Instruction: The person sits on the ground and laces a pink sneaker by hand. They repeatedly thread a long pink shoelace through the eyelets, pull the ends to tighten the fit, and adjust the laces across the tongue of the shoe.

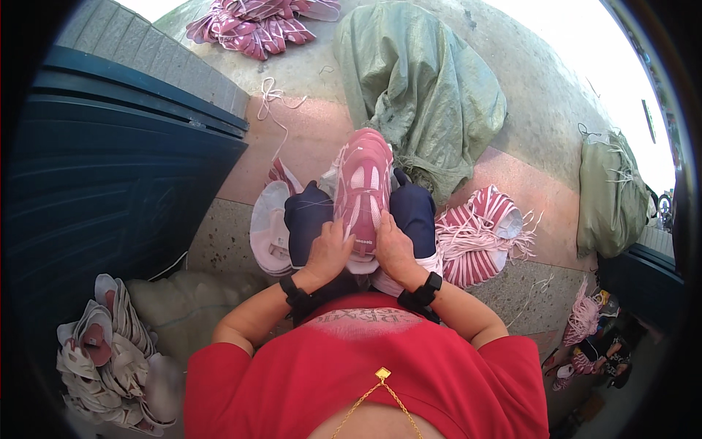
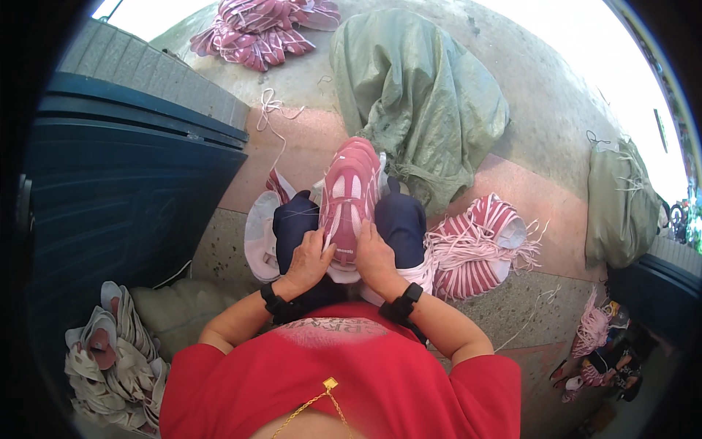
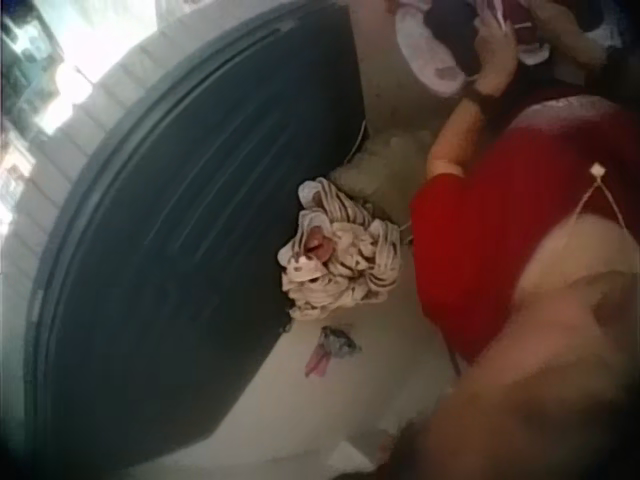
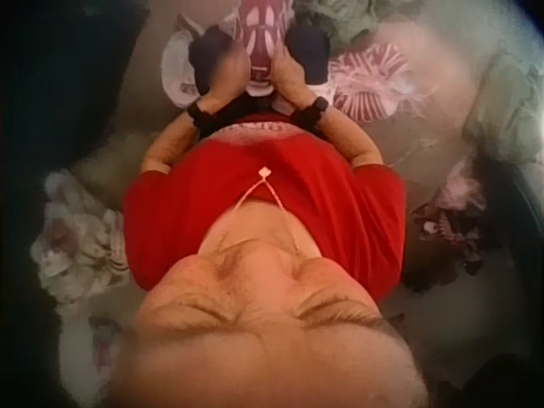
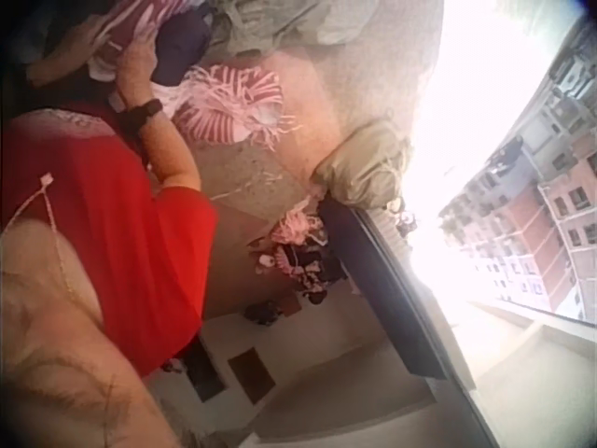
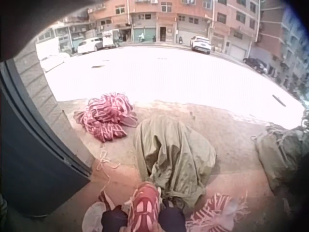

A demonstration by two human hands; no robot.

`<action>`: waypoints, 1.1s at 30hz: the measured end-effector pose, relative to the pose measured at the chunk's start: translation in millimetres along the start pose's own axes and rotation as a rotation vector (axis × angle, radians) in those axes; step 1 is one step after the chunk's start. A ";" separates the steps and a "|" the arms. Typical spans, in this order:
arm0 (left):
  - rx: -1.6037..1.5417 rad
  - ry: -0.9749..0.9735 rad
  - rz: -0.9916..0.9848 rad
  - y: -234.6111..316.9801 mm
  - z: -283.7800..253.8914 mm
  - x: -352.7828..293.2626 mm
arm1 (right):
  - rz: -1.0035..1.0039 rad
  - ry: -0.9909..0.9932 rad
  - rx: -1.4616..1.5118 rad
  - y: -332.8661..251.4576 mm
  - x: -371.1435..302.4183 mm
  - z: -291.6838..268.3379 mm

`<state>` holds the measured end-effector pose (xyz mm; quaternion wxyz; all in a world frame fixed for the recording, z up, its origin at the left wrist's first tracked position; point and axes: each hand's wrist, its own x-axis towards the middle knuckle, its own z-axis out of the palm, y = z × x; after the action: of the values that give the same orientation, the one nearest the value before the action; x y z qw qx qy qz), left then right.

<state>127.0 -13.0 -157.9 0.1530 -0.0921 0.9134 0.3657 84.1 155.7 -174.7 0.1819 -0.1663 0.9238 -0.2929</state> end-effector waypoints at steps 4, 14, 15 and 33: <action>-0.010 -0.032 -0.008 0.2 1.0 -2.0 | -0.022 0.041 -0.041 2.1 -5.6 7.7; 0.064 -0.144 0.046 -0.1 -10.9 -15.8 | -0.053 0.083 -0.126 3.4 -28.1 2.7; 0.140 -0.074 0.287 -6.7 -25.0 -11.7 | -0.099 0.127 -0.212 0.6 -31.1 -1.6; 0.026 -0.310 0.203 16.3 -68.7 92.4 | -0.511 0.142 -0.136 -7.2 49.7 -29.7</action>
<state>21.3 -54.3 -132.4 0.2555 0.0599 0.8882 0.3771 28.9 143.9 -159.6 0.0253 -0.3849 0.8798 -0.2777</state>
